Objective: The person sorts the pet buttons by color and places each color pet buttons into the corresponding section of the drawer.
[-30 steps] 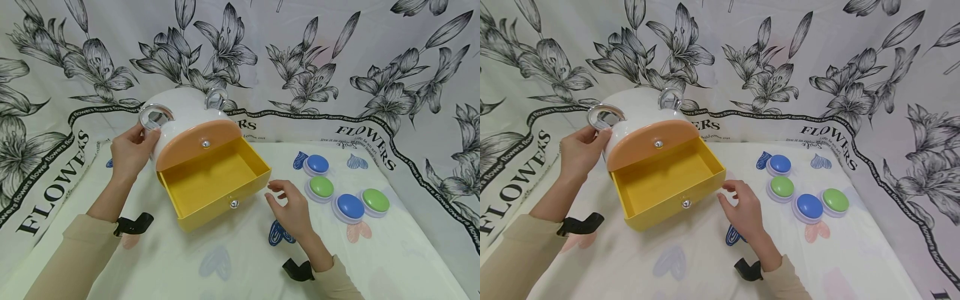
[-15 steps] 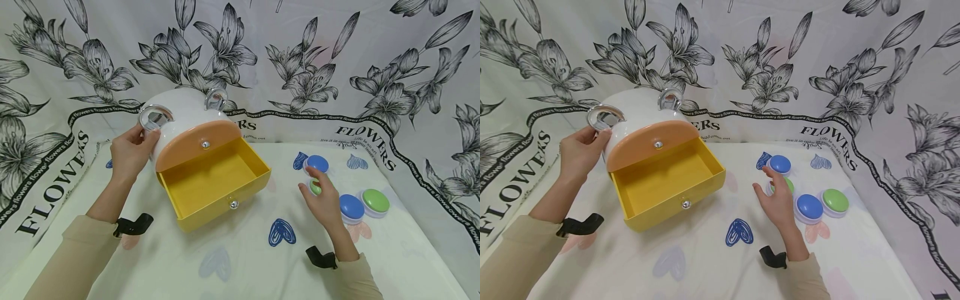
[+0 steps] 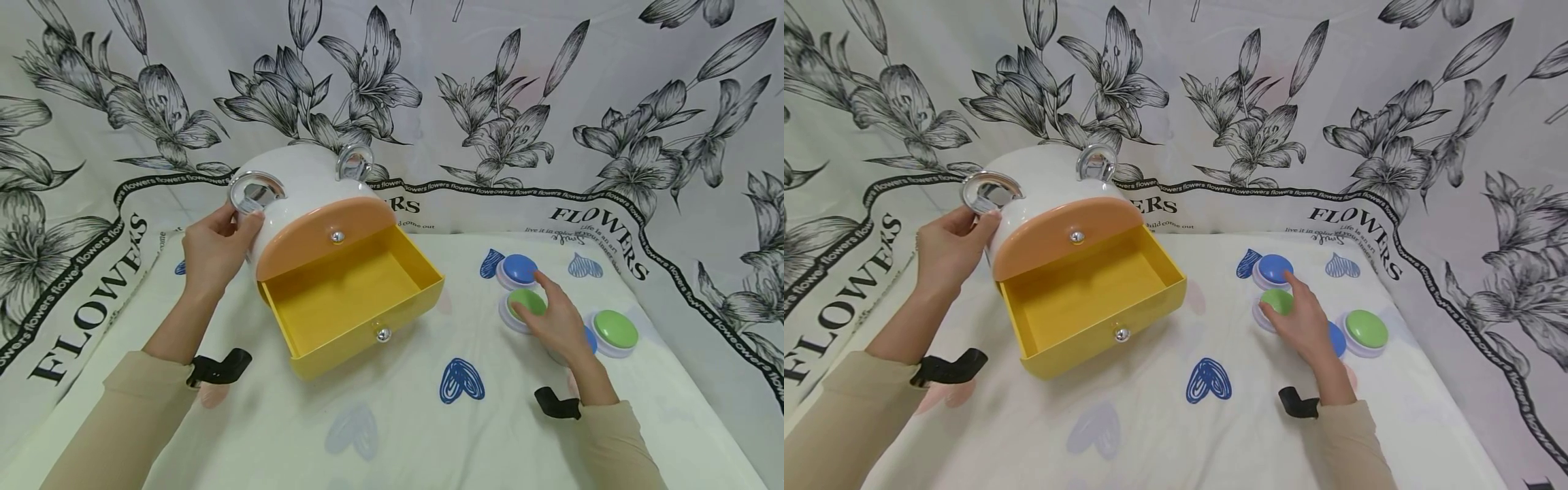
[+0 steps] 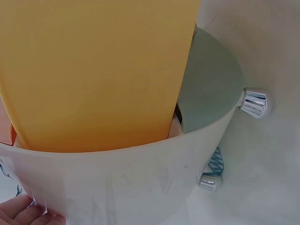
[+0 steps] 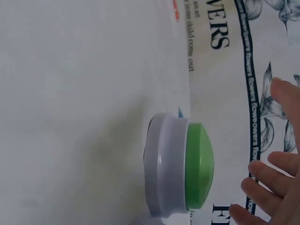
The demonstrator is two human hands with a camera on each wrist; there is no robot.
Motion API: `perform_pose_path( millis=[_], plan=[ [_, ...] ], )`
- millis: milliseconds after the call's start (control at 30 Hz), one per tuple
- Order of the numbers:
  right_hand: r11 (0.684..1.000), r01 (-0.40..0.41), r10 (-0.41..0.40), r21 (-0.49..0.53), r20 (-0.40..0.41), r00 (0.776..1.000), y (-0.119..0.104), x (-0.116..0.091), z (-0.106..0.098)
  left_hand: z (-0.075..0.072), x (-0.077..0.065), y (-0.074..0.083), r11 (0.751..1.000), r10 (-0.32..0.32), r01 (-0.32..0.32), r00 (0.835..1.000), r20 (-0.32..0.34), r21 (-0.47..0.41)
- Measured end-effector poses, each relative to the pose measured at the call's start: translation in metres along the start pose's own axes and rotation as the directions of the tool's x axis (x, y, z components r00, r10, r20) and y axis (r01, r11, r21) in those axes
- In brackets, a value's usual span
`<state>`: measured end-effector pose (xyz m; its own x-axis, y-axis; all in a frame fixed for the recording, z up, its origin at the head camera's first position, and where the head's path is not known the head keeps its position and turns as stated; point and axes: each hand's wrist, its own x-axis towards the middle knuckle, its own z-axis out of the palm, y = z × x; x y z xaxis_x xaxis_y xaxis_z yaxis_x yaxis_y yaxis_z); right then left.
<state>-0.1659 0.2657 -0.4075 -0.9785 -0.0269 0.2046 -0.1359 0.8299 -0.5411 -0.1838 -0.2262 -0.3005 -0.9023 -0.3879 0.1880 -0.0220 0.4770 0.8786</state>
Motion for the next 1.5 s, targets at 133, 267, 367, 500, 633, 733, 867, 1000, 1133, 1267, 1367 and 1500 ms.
perform_pose_path(
  millis=[133, 267, 367, 500, 633, 733, 867, 1000, 1133, 1267, 1367, 1500],
  plan=[
    [0.998, -0.022, 0.027, -0.063, 0.079, 0.996, 0.012, 0.003, -0.001, 0.0, 0.0, -0.001, 1.0, 0.002, -0.002, 1.0, 0.0, -0.005],
    [0.994, -0.041, 0.053, -0.097, 0.132, 0.99, 0.023, 0.006, 0.001, 0.0, 0.0, 0.0, 1.0, 0.002, -0.002, 1.0, 0.001, -0.008],
    [0.993, -0.042, 0.059, -0.111, 0.154, 0.986, 0.029, 0.007, 0.002, -0.001, 0.0, 0.001, 1.0, -0.002, 0.002, 1.0, 0.003, -0.004],
    [0.991, -0.034, 0.059, -0.133, 0.192, 0.98, 0.033, 0.008, 0.003, -0.001, 0.0, 0.001, 1.0, -0.006, 0.006, 1.0, 0.004, -0.004],
    [0.988, -0.024, 0.058, -0.15, 0.227, 0.972, 0.034, 0.01, 0.004, -0.001, 0.001, 0.001, 1.0, -0.01, 0.01, 1.0, 0.006, 0.0],
    [0.987, -0.025, 0.064, -0.161, 0.244, 0.968, 0.034, 0.01, 0.005, -0.001, 0.001, 0.001, 1.0, -0.014, 0.014, 1.0, 0.007, 0.007],
    [0.984, -0.03, 0.073, -0.177, 0.247, 0.966, 0.034, 0.009, 0.005, -0.001, 0.001, 0.001, 1.0, -0.01, 0.01, 1.0, 0.006, 0.008],
    [0.984, -0.024, 0.065, -0.175, 0.232, 0.971, 0.033, 0.008, 0.006, -0.001, 0.001, 0.001, 1.0, -0.007, 0.007, 1.0, 0.002, 0.011],
    [0.984, -0.03, 0.069, -0.174, 0.221, 0.973, 0.034, 0.008, 0.006, -0.001, 0.001, 0.001, 1.0, -0.008, 0.008, 1.0, 0.002, 0.015],
    [0.983, -0.048, 0.087, -0.178, 0.215, 0.973, 0.035, 0.007, 0.006, -0.001, 0.001, 0.001, 1.0, -0.015, 0.015, 1.0, 0.008, 0.018],
    [0.983, -0.052, 0.089, -0.173, 0.211, 0.973, 0.036, 0.007, 0.006, -0.002, 0.001, 0.001, 0.999, -0.025, 0.025, 1.0, 0.013, 0.022],
    [0.984, -0.048, 0.083, -0.171, 0.203, 0.976, 0.035, 0.006, 0.004, -0.002, 0.001, 0.002, 0.999, -0.029, 0.029, 1.0, 0.011, 0.025]
  ],
)
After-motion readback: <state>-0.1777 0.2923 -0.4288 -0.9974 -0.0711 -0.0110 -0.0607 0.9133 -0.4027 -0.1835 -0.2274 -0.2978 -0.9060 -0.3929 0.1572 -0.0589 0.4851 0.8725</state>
